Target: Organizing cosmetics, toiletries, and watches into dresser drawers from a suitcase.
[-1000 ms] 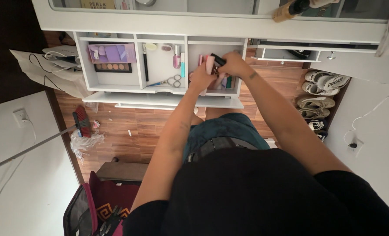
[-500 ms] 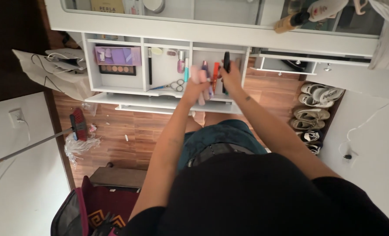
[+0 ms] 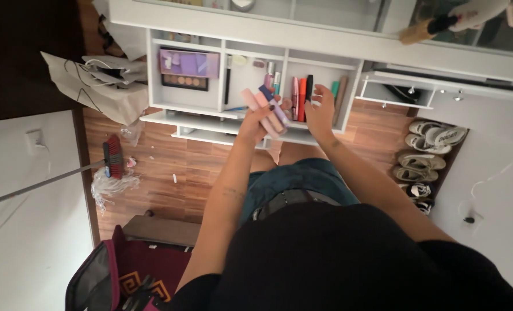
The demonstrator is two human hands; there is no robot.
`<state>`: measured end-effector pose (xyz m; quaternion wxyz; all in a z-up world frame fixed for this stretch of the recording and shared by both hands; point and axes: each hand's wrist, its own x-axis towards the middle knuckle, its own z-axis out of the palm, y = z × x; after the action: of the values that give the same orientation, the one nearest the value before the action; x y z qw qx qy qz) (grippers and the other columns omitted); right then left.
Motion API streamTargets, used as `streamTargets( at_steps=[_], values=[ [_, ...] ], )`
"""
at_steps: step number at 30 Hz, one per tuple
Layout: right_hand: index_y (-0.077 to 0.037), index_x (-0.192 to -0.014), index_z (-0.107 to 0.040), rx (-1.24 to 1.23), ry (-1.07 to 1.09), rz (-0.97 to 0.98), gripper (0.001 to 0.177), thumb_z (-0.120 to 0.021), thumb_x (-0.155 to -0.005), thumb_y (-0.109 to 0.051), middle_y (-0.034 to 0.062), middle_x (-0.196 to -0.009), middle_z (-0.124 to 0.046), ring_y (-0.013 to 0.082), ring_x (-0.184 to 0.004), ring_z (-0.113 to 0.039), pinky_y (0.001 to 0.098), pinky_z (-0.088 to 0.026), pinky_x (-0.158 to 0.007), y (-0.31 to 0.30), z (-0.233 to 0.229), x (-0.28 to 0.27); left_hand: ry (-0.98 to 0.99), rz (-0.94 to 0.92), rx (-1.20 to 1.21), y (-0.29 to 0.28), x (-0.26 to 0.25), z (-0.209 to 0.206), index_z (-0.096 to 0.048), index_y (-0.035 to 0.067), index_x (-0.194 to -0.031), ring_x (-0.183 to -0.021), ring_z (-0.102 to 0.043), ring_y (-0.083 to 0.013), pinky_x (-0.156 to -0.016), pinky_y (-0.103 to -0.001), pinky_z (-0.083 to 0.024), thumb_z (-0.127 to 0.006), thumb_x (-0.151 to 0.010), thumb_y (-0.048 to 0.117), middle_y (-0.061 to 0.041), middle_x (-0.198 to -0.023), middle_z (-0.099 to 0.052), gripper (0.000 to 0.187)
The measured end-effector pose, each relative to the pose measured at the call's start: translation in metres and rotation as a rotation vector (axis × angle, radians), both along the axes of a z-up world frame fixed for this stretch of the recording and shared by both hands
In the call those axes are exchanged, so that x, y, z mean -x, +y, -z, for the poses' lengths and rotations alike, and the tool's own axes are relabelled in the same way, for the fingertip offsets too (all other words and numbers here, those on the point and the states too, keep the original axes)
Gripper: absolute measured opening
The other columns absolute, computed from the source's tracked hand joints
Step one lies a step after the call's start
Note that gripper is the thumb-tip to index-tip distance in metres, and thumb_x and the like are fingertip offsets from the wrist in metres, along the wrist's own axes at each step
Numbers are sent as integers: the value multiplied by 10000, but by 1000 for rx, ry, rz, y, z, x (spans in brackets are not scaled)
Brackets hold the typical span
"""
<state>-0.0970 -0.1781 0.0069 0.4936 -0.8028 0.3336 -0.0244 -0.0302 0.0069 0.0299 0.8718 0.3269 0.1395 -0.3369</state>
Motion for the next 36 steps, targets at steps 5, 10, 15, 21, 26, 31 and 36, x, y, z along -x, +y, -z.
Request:
streamTargets(
  at_steps=[5,10,15,21,26,31,36],
  values=[
    [-94,-1120,-712,66,-377,-274,302,-821,-841,-57,78,-1085,-630,262,-994,-665,337,-562,-804,49,-97,-12,-96,20,-155,-4,-5,0,-630,43,-1308,-980,-740,-296,-912,-448,-596,-790,-824,-24,-119,-1123,-740,514],
    [6,-1324,-608,351,-378,-432,563,-813,-806,-75,198,-1182,-557,392,-1098,-593,461,-508,-969,83,-92,-13,102,-21,-171,-8,-1,-6,-698,94,-1174,-824,-696,-214,-789,-357,-563,-764,-828,35,-54,-938,-716,357],
    [-8,-1454,-520,675,-188,-490,734,-709,-756,-138,198,-1383,-470,389,-1212,-514,502,-455,-909,104,-75,-17,303,48,31,10,-11,-45,-700,149,-1026,-870,-607,-167,-869,-309,-475,-637,-852,171,49,-879,-610,187],
    [-75,-1327,-585,752,-320,-465,475,-606,-866,-188,100,-1341,-552,274,-1225,-511,396,-328,-965,112,-82,-26,92,-24,241,9,-3,47,-510,139,-1487,-1256,-612,-215,-1130,-398,-441,-463,-1056,683,-71,-1369,-632,696],
    [-8,-1248,-505,-63,-235,29,342,-566,-917,-69,276,-965,-679,424,-792,-700,508,-519,-672,103,-124,-32,116,-56,268,-9,-13,18,-480,222,-1492,-961,-675,-64,-829,-179,-544,-697,-987,366,-7,-1196,-658,568],
    [13,-1315,-415,-68,-217,206,386,-511,-942,33,261,-1088,-557,365,-928,-631,452,-492,-799,24,-26,-22,203,-39,-262,-3,-43,-29,-591,213,-1177,-671,-706,-184,-476,-139,-468,-697,-925,141,-86,-806,-696,283],
    [97,-1526,-270,108,90,119,697,-492,-871,182,368,-1454,-348,547,-1397,-400,599,-346,-1172,-13,84,-6,204,-166,-402,20,-48,30,-588,193,-1175,-621,-712,-258,-548,-331,-623,-811,-901,185,-118,-757,-679,354]
  ],
)
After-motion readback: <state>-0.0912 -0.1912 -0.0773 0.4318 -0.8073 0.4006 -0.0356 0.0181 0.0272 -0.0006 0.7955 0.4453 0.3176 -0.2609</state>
